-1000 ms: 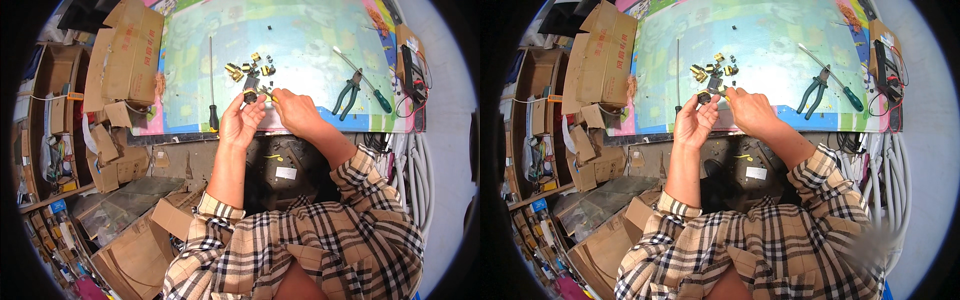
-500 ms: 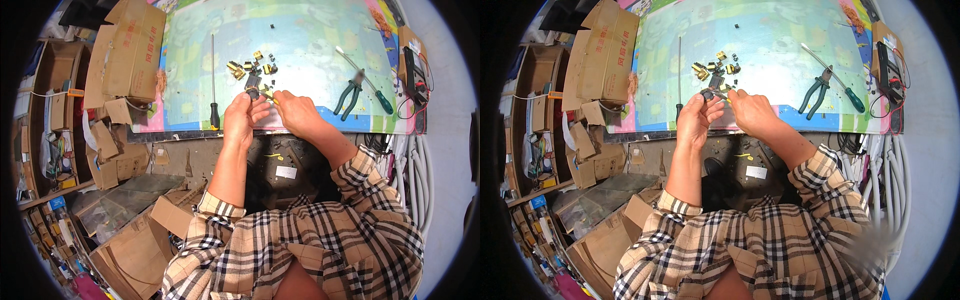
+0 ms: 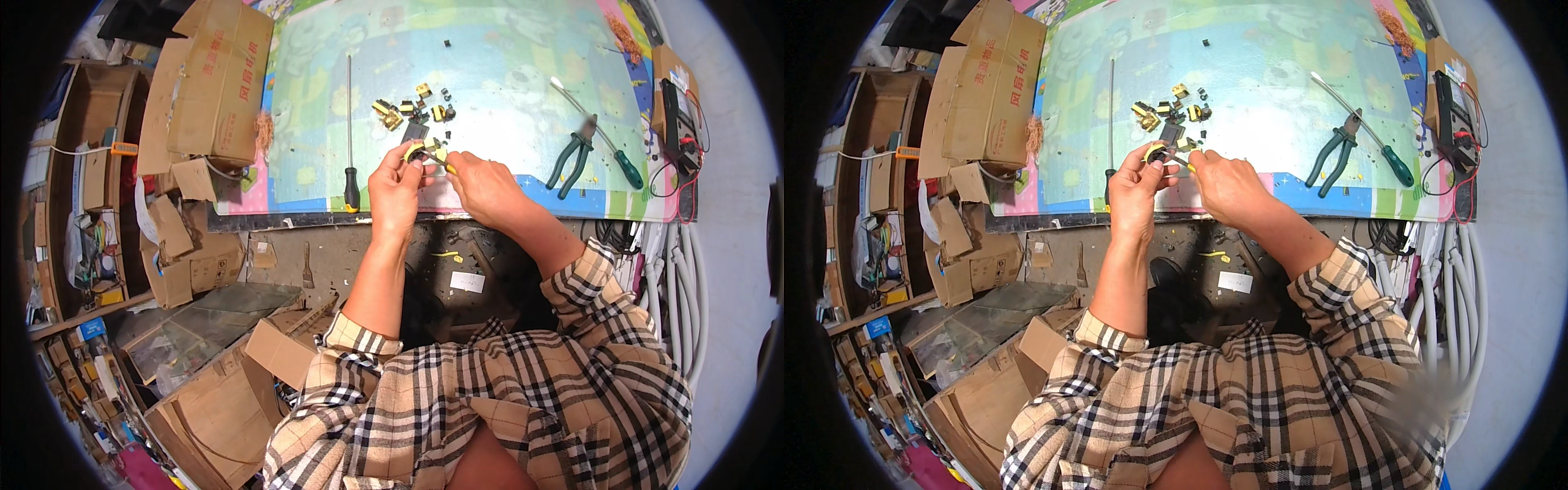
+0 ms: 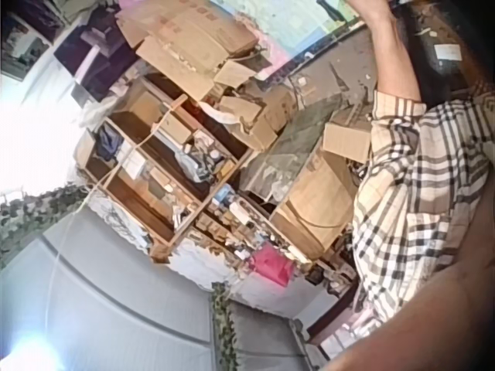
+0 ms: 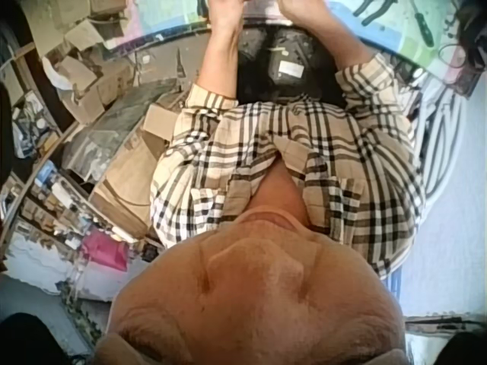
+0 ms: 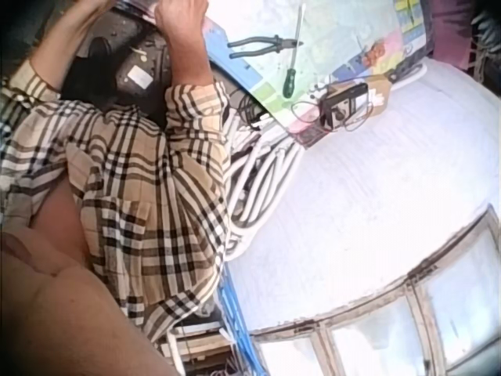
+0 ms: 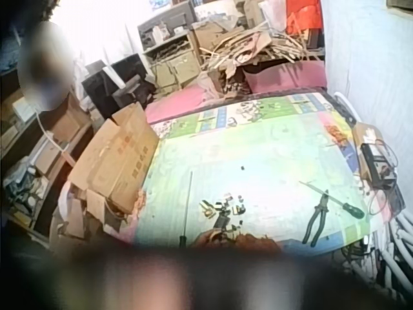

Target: The person disassembles small electronic components on a cluttered workbench using pliers, a screwdriver, and a multimeter. They strip wires, test components, and reassemble parts, occasionally dropping pieces and retrieving them from the floor.

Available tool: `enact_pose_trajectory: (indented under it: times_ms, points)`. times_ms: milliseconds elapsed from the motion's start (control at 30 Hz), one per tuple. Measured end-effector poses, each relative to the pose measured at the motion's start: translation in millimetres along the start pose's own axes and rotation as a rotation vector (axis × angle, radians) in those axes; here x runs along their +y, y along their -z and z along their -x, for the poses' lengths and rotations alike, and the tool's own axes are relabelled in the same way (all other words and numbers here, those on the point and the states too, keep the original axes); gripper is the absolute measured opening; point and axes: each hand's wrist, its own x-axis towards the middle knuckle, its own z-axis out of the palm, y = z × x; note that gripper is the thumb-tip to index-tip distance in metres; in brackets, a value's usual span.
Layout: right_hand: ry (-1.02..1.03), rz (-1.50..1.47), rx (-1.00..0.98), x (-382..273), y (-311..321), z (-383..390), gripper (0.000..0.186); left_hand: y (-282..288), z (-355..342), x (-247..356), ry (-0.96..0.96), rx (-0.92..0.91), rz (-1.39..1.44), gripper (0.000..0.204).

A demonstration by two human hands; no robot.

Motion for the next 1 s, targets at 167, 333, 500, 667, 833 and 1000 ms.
enact_pose_trajectory:
  times_ms: [167,333,500,667,833,1000]
  points:
    - [-0.063,-0.207,-0.13,-7,6,-1,0.021,-1,1,2,-0.053,0.04,-0.085,0.027]
    - [-0.198,-0.624,-0.324,-16,17,-3,0.025,8,-3,-6,-0.176,0.093,-0.237,0.024]
    - [-0.137,-0.606,-0.331,-11,12,-3,0.026,8,0,-3,-0.414,0.241,-0.541,0.024]
    - [-0.138,-0.514,-0.29,-15,15,-2,0.026,8,6,8,-0.456,0.272,-0.744,0.024]
    - [-0.02,-0.278,-0.093,-14,11,-1,0.023,8,7,10,-0.552,0.3,-0.841,0.021]
    - [-0.025,-0.08,0.037,-13,5,0,0.018,8,4,4,-0.595,0.315,-0.938,0.018]
